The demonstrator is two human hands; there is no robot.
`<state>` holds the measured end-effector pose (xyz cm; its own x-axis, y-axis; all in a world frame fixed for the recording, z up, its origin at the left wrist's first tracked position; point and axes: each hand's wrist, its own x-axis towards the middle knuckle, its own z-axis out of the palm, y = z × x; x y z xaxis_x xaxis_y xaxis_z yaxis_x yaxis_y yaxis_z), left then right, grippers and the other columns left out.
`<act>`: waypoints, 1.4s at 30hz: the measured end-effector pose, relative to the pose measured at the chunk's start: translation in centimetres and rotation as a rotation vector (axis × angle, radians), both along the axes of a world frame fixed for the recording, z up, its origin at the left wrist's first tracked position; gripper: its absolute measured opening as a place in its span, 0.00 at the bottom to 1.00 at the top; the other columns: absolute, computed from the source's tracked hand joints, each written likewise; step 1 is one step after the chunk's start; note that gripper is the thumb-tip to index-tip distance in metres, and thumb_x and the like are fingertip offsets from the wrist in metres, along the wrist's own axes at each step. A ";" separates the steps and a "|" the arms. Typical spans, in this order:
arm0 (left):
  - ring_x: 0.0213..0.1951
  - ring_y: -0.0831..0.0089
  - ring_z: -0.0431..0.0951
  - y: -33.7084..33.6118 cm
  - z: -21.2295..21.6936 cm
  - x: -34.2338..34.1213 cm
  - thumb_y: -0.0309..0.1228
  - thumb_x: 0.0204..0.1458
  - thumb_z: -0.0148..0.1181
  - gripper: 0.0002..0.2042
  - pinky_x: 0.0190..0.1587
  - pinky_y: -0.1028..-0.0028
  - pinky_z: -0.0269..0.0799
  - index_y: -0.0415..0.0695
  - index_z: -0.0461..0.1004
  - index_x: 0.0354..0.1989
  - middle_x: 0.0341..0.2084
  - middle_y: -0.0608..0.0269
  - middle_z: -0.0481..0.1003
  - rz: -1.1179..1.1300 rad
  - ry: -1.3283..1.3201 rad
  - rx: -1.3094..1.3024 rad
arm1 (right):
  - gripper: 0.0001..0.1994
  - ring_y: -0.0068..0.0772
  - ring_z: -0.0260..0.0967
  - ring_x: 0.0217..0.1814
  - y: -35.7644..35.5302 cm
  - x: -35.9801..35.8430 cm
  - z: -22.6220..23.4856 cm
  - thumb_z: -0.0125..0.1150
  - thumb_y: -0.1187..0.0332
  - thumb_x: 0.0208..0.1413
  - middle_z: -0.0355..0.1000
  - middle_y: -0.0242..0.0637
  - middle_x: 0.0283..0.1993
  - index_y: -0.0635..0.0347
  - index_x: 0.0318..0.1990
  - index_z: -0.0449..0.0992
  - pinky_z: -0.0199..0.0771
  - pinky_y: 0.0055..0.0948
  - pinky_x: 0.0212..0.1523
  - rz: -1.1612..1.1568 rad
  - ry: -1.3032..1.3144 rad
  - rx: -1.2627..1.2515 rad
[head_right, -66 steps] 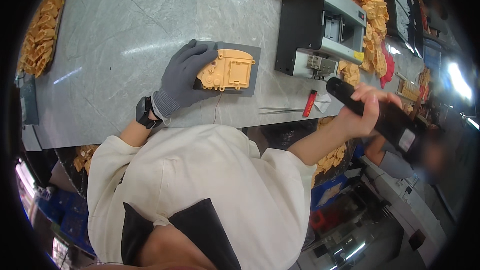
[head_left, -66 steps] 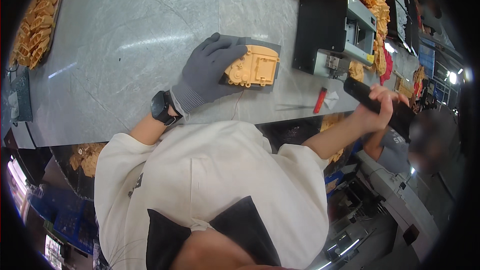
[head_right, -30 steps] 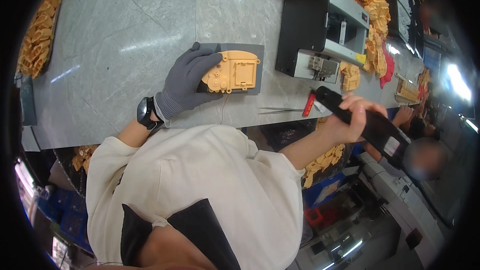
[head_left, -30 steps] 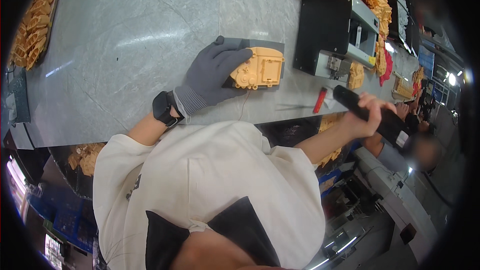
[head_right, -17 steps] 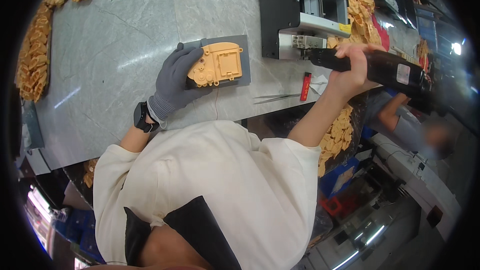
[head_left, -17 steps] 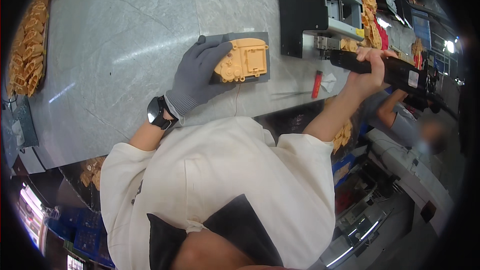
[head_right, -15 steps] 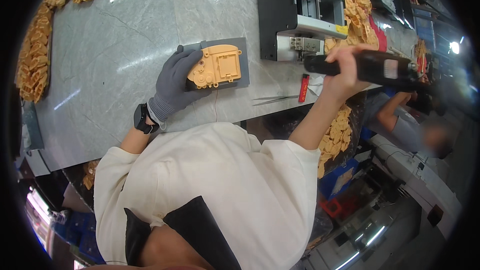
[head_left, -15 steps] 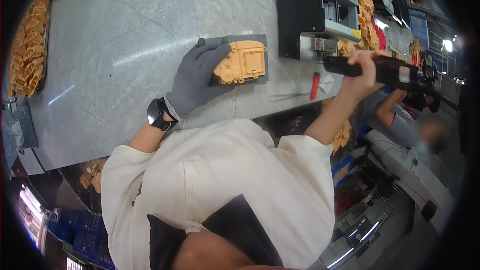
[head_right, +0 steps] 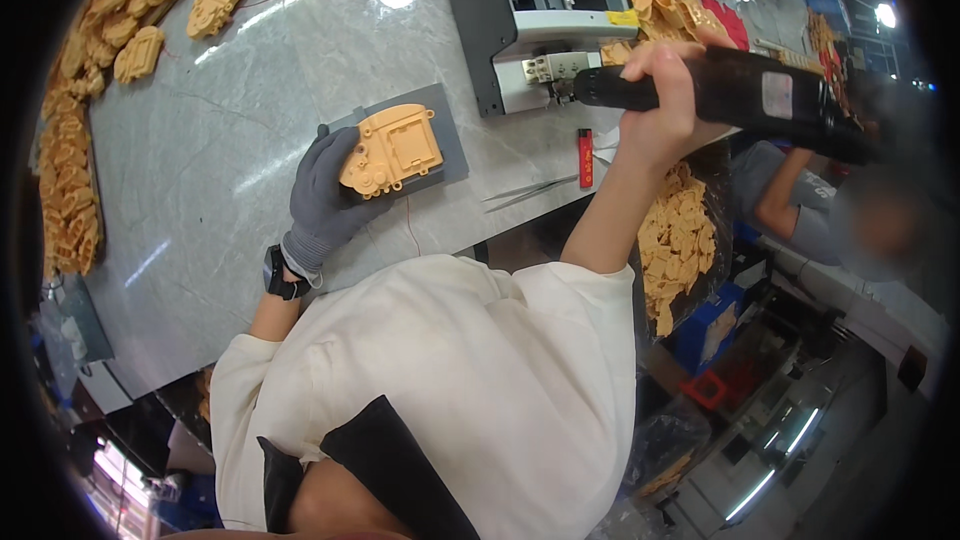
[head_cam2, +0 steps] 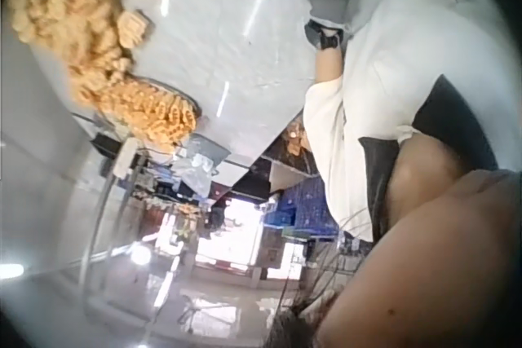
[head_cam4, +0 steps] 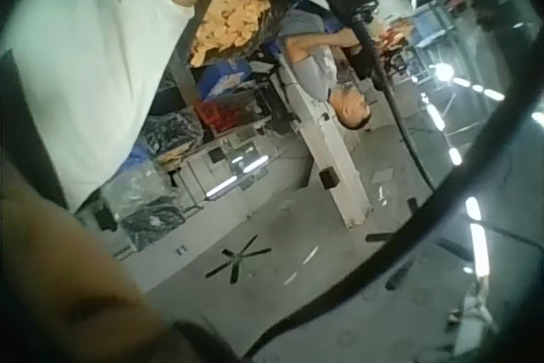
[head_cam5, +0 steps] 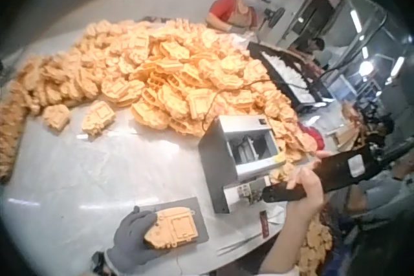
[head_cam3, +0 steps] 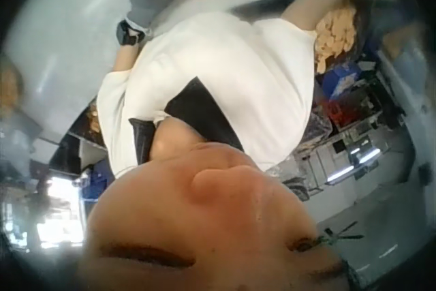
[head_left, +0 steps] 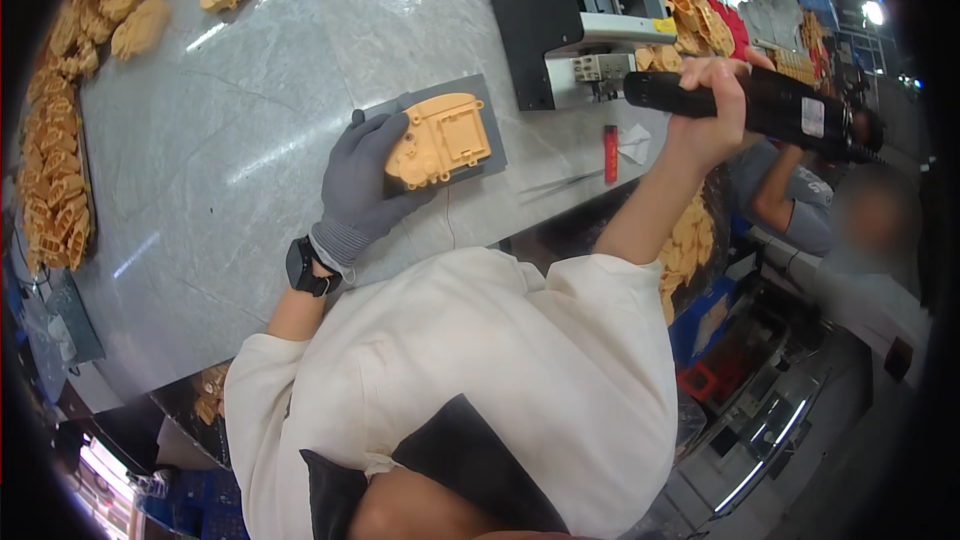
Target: Assembling yellow plastic toy or electronic components using an electric screwdriver at a factory workstation.
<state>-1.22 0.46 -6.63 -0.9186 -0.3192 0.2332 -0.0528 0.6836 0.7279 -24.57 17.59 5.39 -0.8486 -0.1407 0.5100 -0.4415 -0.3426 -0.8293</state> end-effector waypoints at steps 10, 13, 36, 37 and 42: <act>0.46 0.56 0.67 0.5 -0.2 -0.4 0.36 0.28 0.70 0.37 0.56 0.57 0.55 0.38 0.62 0.50 0.41 0.53 0.69 0.026 -0.015 0.046 | 0.14 0.25 0.62 0.16 -0.3 -0.2 -1.1 0.52 0.83 0.39 0.65 0.35 0.18 0.69 0.37 0.63 0.67 0.24 0.23 0.028 -0.034 0.010; 0.45 0.56 0.68 0.5 -0.2 -0.4 0.36 0.28 0.70 0.37 0.56 0.56 0.55 0.38 0.61 0.50 0.41 0.53 0.70 0.025 0.007 0.029 | 0.13 0.24 0.63 0.16 -0.4 -0.2 -1.3 0.52 0.83 0.38 0.65 0.35 0.18 0.68 0.36 0.64 0.67 0.23 0.23 0.062 0.031 0.033; 0.49 0.58 0.67 -0.7 -0.6 0.3 0.35 0.28 0.70 0.37 0.57 0.59 0.56 0.43 0.62 0.52 0.46 0.56 0.68 -0.001 0.046 0.070 | 0.20 0.29 0.60 0.17 -3.3 10.3 -1.0 0.53 0.79 0.41 0.62 0.36 0.19 0.59 0.44 0.56 0.64 0.31 0.25 0.654 0.013 -0.003; 0.49 0.58 0.67 -0.6 -1.0 0.4 0.36 0.28 0.70 0.37 0.57 0.59 0.56 0.44 0.62 0.52 0.46 0.56 0.67 -0.012 0.049 0.061 | 0.20 0.29 0.60 0.16 -3.5 10.5 -1.2 0.53 0.79 0.41 0.62 0.36 0.20 0.59 0.44 0.56 0.64 0.31 0.24 0.621 0.022 0.024; 0.49 0.59 0.66 -0.7 -1.0 0.7 0.37 0.29 0.69 0.37 0.57 0.59 0.56 0.44 0.62 0.53 0.45 0.56 0.68 -0.012 0.057 0.060 | 0.20 0.29 0.60 0.16 -3.7 10.3 -1.6 0.53 0.79 0.41 0.62 0.36 0.20 0.60 0.44 0.55 0.64 0.30 0.23 0.653 0.038 0.065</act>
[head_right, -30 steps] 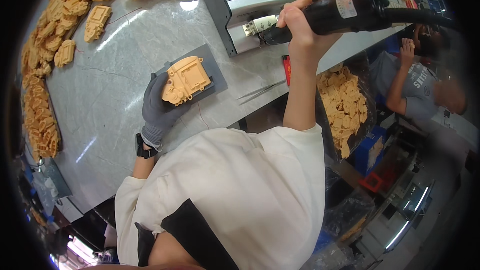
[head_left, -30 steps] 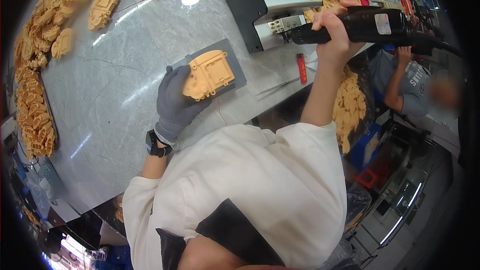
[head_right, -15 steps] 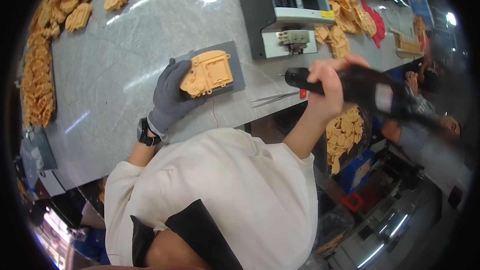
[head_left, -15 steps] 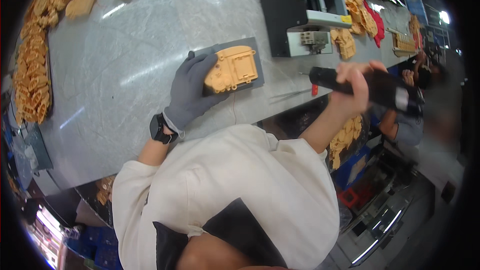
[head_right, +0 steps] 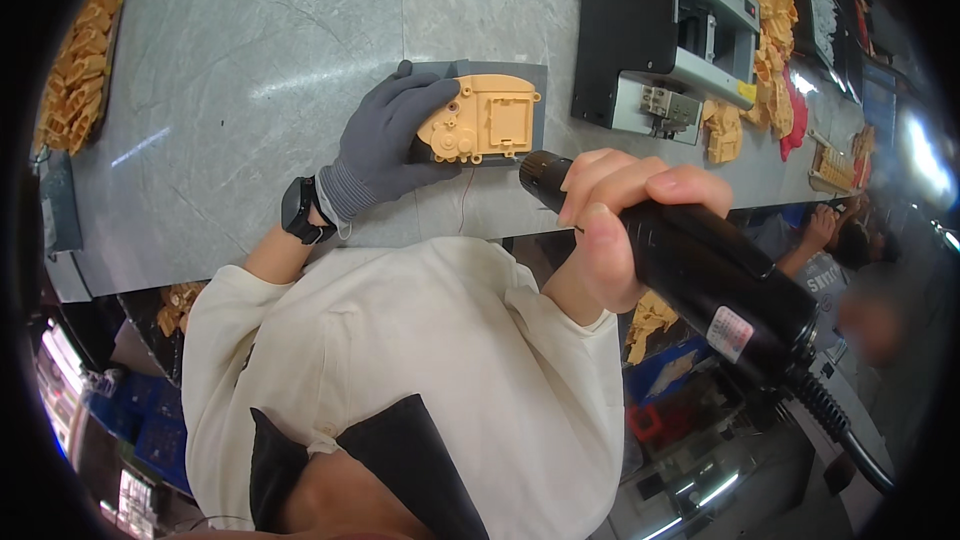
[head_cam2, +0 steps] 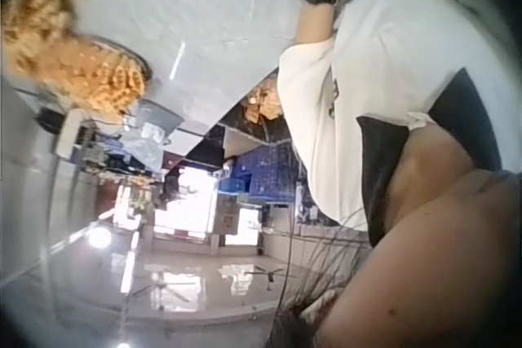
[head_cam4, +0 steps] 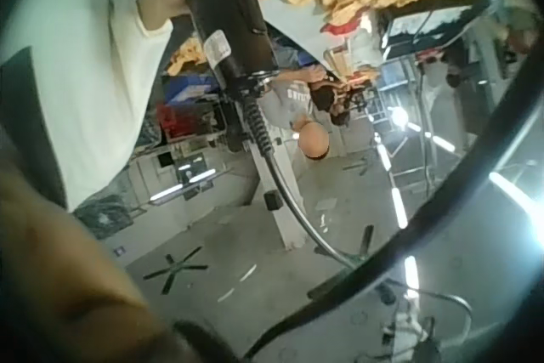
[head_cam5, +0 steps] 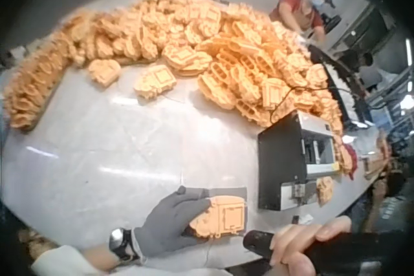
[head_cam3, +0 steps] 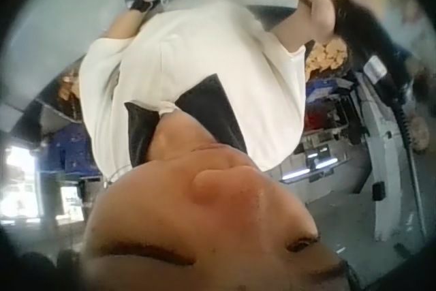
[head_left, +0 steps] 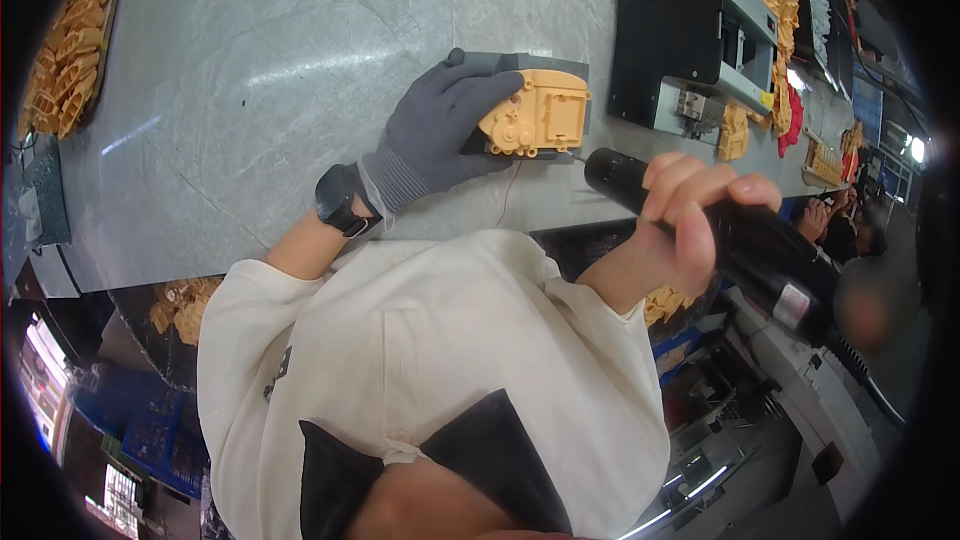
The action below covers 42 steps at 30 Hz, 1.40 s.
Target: Assembling yellow plastic toy or electronic components using an electric screwdriver at a factory workstation.
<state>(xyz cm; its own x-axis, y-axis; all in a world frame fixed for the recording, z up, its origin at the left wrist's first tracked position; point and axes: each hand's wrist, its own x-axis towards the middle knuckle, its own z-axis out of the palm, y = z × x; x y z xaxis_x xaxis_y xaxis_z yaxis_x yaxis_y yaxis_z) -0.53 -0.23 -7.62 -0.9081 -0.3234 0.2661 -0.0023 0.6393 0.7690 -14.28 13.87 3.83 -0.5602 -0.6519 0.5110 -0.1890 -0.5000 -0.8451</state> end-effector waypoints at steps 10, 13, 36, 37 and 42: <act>0.44 0.61 0.69 -0.1 -0.8 0.1 0.36 0.29 0.69 0.36 0.55 0.59 0.59 0.49 0.62 0.52 0.42 0.57 0.68 0.034 0.089 -0.007 | 0.20 0.30 0.61 0.17 -1.2 -0.3 -0.9 0.54 0.81 0.41 0.62 0.38 0.20 0.60 0.42 0.55 0.64 0.31 0.24 0.066 -0.020 0.021; 0.46 0.60 0.67 -0.1 -0.7 0.1 0.36 0.29 0.69 0.37 0.56 0.58 0.58 0.47 0.60 0.53 0.43 0.57 0.68 0.005 0.075 -0.007 | 0.20 0.30 0.62 0.18 -0.5 -0.3 -0.5 0.54 0.81 0.41 0.62 0.38 0.20 0.61 0.42 0.55 0.64 0.32 0.25 0.096 0.008 0.027; 0.44 0.63 0.69 0.0 -0.9 0.0 0.36 0.29 0.69 0.35 0.55 0.61 0.60 0.49 0.63 0.51 0.42 0.60 0.68 0.056 0.104 -0.040 | 0.19 0.31 0.63 0.19 -0.2 -0.6 -0.7 0.53 0.81 0.40 0.63 0.38 0.21 0.59 0.42 0.57 0.63 0.31 0.26 0.120 0.007 0.019; 0.44 0.63 0.69 -0.1 -0.9 0.0 0.36 0.29 0.69 0.35 0.55 0.61 0.60 0.49 0.63 0.51 0.42 0.60 0.68 0.049 0.098 -0.042 | 0.19 0.31 0.63 0.19 -0.2 -0.6 -0.7 0.53 0.81 0.40 0.63 0.38 0.21 0.59 0.42 0.57 0.63 0.31 0.26 0.120 0.007 0.019; 0.44 0.63 0.69 -0.1 -0.7 0.0 0.36 0.28 0.69 0.35 0.55 0.61 0.60 0.49 0.63 0.51 0.41 0.60 0.68 0.040 0.097 -0.035 | 0.19 0.31 0.63 0.19 0.0 -0.7 -0.5 0.53 0.81 0.41 0.63 0.38 0.22 0.59 0.42 0.56 0.63 0.32 0.26 0.184 0.059 0.084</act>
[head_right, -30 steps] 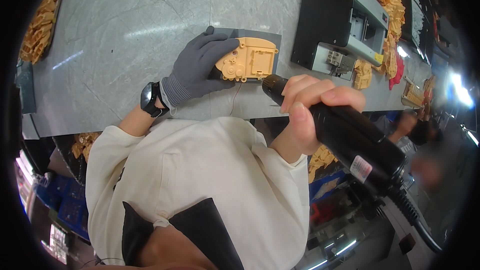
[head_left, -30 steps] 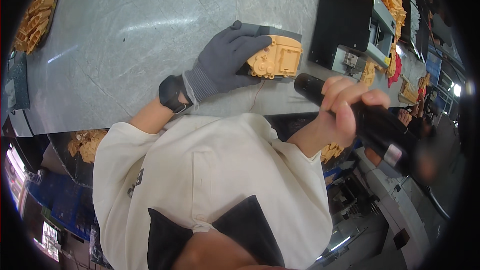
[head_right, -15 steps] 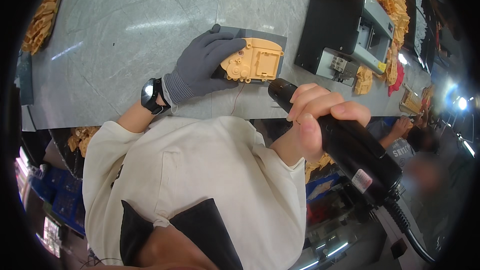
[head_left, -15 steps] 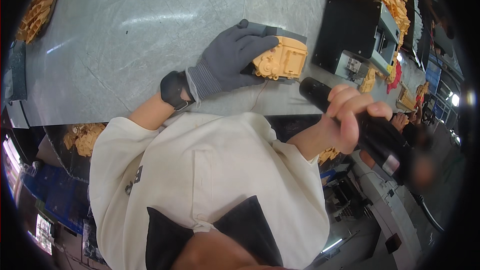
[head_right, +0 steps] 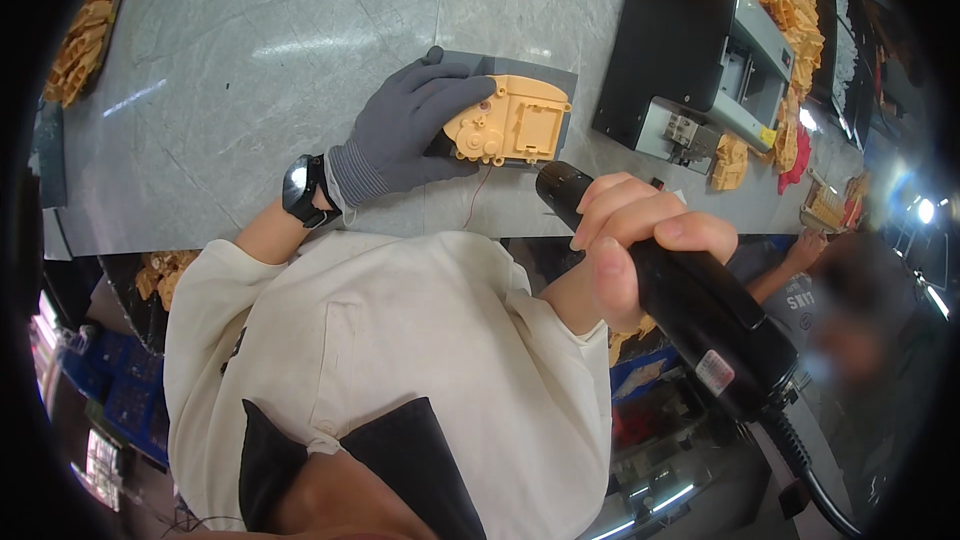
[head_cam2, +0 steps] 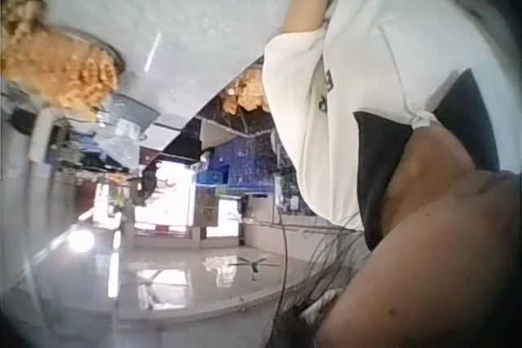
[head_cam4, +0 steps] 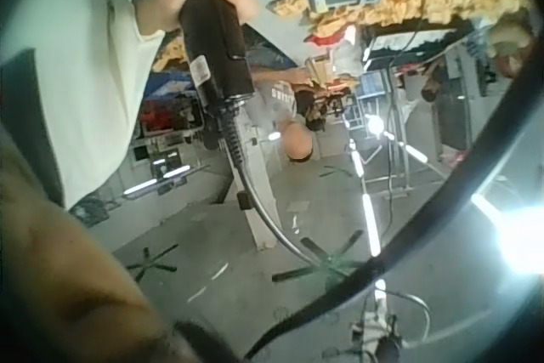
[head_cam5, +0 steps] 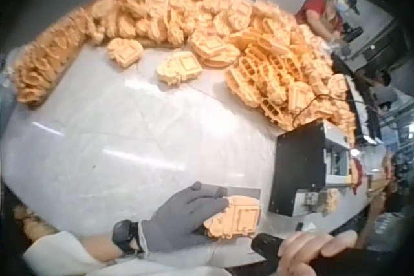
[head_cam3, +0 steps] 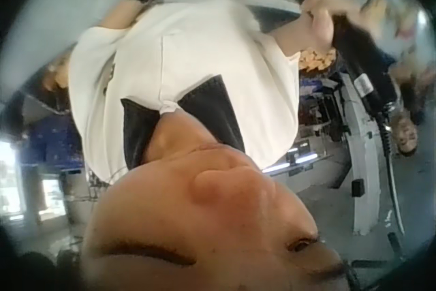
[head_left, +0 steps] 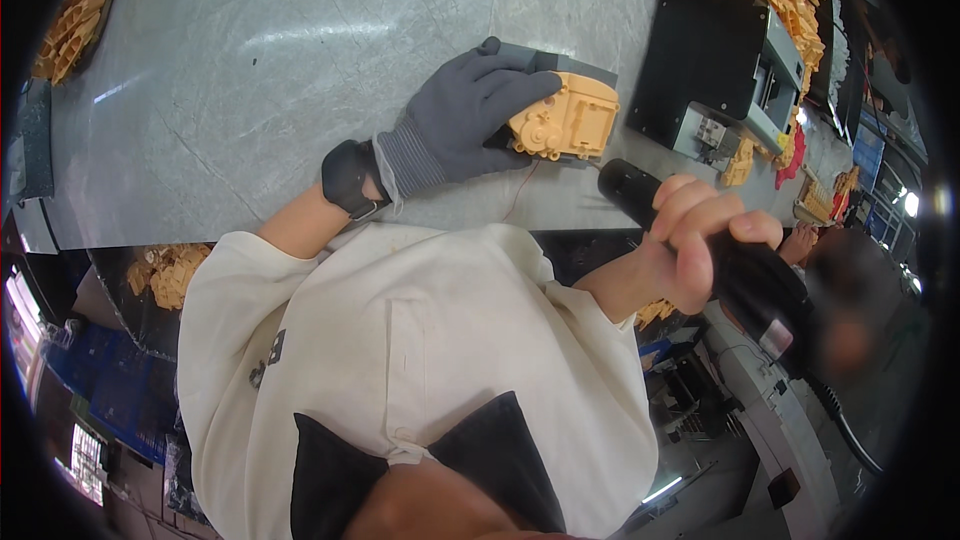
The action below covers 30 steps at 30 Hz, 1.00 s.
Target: Assembling yellow plastic toy or electronic components using an electric screwdriver at a factory workstation.
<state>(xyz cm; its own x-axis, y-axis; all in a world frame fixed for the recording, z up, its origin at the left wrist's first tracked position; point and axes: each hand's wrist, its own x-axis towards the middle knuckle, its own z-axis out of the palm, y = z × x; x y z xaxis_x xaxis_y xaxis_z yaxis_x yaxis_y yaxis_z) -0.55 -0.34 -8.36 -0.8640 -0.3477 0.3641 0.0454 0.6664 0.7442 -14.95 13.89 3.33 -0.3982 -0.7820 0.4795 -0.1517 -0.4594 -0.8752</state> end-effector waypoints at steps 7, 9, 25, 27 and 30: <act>0.43 0.63 0.69 0.1 0.0 0.1 0.36 0.28 0.69 0.35 0.54 0.61 0.61 0.48 0.63 0.50 0.42 0.58 0.68 -0.005 0.001 0.019 | 0.18 0.31 0.62 0.17 -0.8 0.1 -0.3 0.53 0.81 0.41 0.63 0.38 0.21 0.60 0.41 0.56 0.64 0.32 0.25 -0.046 -0.083 -0.044; 0.43 0.63 0.69 0.0 0.0 0.1 0.36 0.28 0.69 0.35 0.54 0.61 0.61 0.48 0.63 0.50 0.42 0.58 0.68 -0.012 0.005 0.018 | 0.18 0.30 0.61 0.16 -1.0 0.3 -0.2 0.53 0.81 0.41 0.62 0.38 0.20 0.60 0.40 0.56 0.64 0.31 0.23 -0.079 -0.078 -0.022; 0.48 0.60 0.67 0.1 0.3 0.1 0.36 0.29 0.69 0.36 0.56 0.58 0.56 0.47 0.61 0.52 0.45 0.60 0.68 -0.043 -0.006 0.052 | 0.16 0.30 0.59 0.14 -1.4 2.4 -0.8 0.51 0.79 0.38 0.60 0.37 0.18 0.60 0.38 0.58 0.64 0.34 0.24 -0.310 0.048 0.014; 0.48 0.59 0.67 0.0 0.6 0.5 0.36 0.29 0.69 0.36 0.57 0.58 0.56 0.44 0.62 0.52 0.45 0.59 0.68 -0.020 0.007 0.086 | 0.19 0.30 0.59 0.14 -1.8 3.8 -0.6 0.51 0.78 0.39 0.61 0.37 0.18 0.60 0.42 0.58 0.64 0.33 0.22 -0.363 0.079 0.045; 0.48 0.58 0.67 -0.1 0.4 0.2 0.36 0.29 0.69 0.36 0.56 0.58 0.56 0.44 0.62 0.52 0.45 0.58 0.68 -0.028 -0.051 0.020 | 0.23 0.28 0.61 0.17 1.7 2.2 -0.6 0.54 0.79 0.42 0.62 0.36 0.20 0.60 0.48 0.55 0.65 0.32 0.24 -0.350 -0.030 -0.215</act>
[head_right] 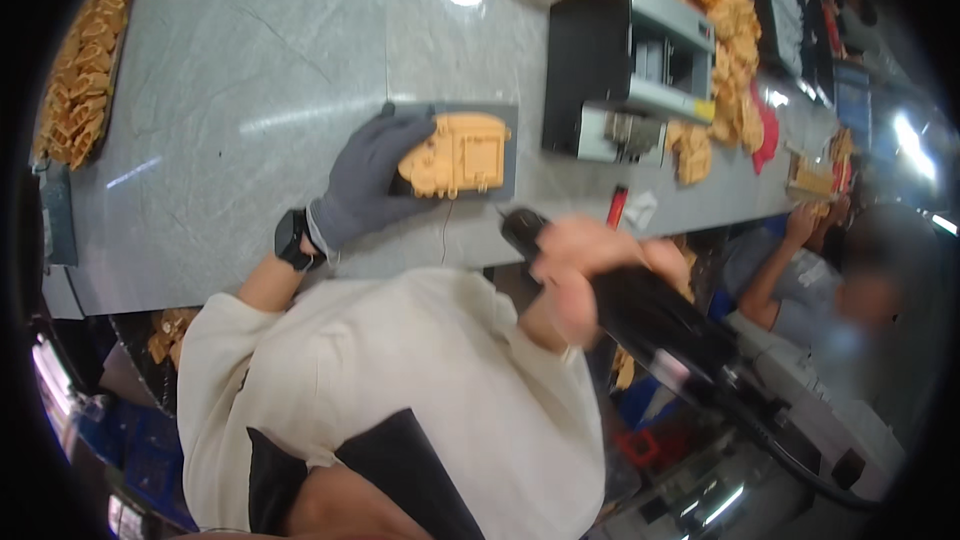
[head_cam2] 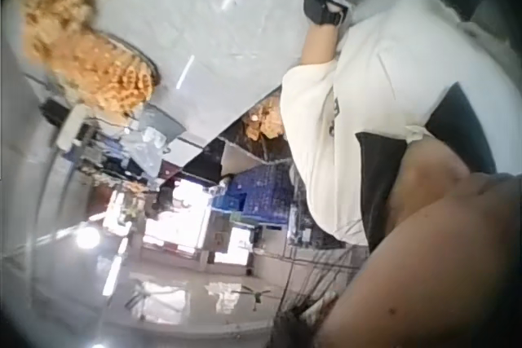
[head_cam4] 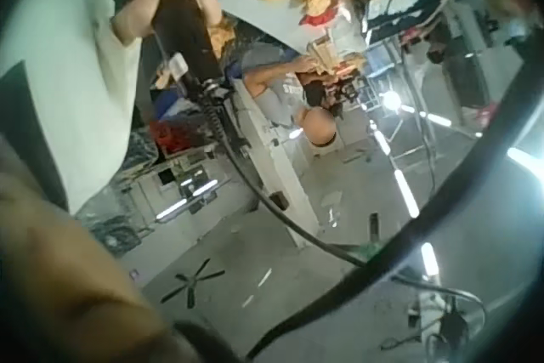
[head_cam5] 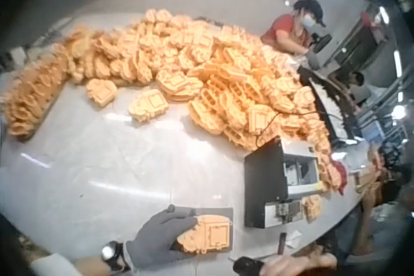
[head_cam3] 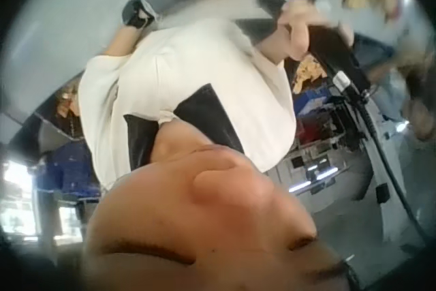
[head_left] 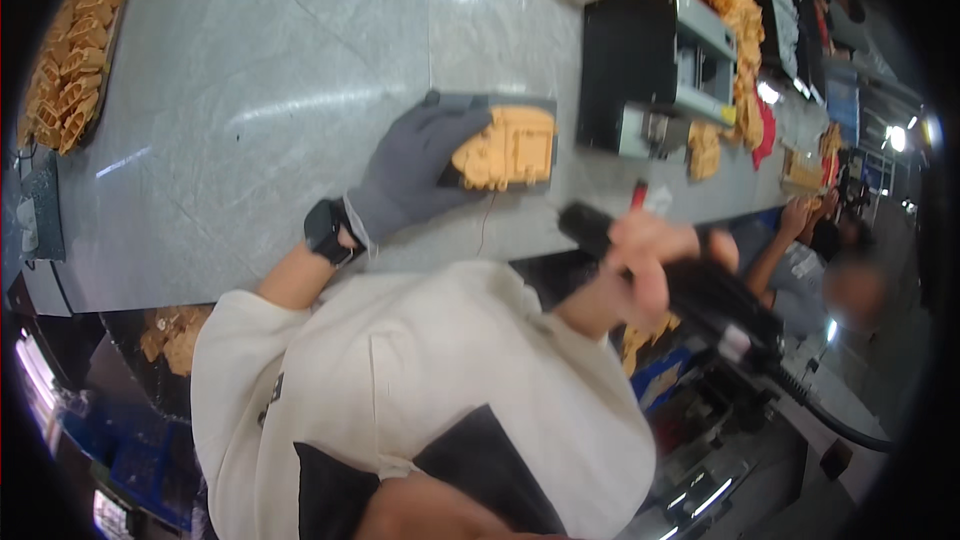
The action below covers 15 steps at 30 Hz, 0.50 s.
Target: Assembling yellow plastic toy or electronic components using an electric screwdriver at a factory workstation.
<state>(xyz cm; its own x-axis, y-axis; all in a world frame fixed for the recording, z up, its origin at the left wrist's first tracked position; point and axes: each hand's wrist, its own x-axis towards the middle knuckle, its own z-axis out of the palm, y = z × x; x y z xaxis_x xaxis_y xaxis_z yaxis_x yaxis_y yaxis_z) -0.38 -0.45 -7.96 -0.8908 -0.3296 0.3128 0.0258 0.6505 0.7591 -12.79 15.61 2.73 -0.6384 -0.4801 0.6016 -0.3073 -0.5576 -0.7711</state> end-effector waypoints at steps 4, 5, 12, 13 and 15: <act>0.47 0.57 0.67 0.9 0.3 0.5 0.36 0.29 0.69 0.36 0.56 0.60 0.57 0.44 0.62 0.52 0.45 0.57 0.68 -0.030 -0.010 0.018 | 0.19 0.25 0.61 0.18 6.0 -6.1 3.4 0.50 0.75 0.42 0.60 0.32 0.18 0.60 0.45 0.58 0.64 0.30 0.29 -0.441 -0.048 -0.077; 0.47 0.56 0.67 1.0 0.9 0.8 0.36 0.29 0.69 0.36 0.56 0.60 0.57 0.44 0.62 0.52 0.45 0.56 0.68 -0.019 0.001 0.018 | 0.18 0.25 0.61 0.18 6.4 -7.0 4.5 0.50 0.76 0.41 0.60 0.32 0.18 0.61 0.44 0.59 0.64 0.30 0.29 -0.534 -0.065 -0.067; 0.48 0.57 0.67 0.4 0.9 -0.4 0.35 0.28 0.70 0.38 0.56 0.60 0.58 0.43 0.60 0.53 0.46 0.54 0.67 -0.050 -0.019 0.017 | 0.18 0.28 0.60 0.14 -0.5 -11.5 2.1 0.51 0.85 0.31 0.60 0.37 0.16 0.70 0.37 0.62 0.63 0.23 0.21 -0.782 -0.031 0.178; 0.48 0.58 0.67 0.5 0.6 -0.2 0.36 0.29 0.69 0.36 0.55 0.61 0.59 0.44 0.61 0.52 0.46 0.56 0.68 -0.029 -0.023 0.017 | 0.18 0.27 0.60 0.15 -0.2 -11.8 1.9 0.50 0.85 0.30 0.62 0.37 0.18 0.70 0.36 0.62 0.64 0.23 0.21 -0.747 -0.033 0.177; 0.48 0.60 0.67 0.5 0.6 0.0 0.36 0.29 0.69 0.35 0.54 0.62 0.60 0.45 0.62 0.51 0.45 0.59 0.68 -0.011 -0.025 0.021 | 0.18 0.27 0.60 0.15 0.6 -11.3 1.8 0.51 0.85 0.30 0.62 0.37 0.18 0.70 0.36 0.62 0.64 0.23 0.22 -0.695 -0.087 0.145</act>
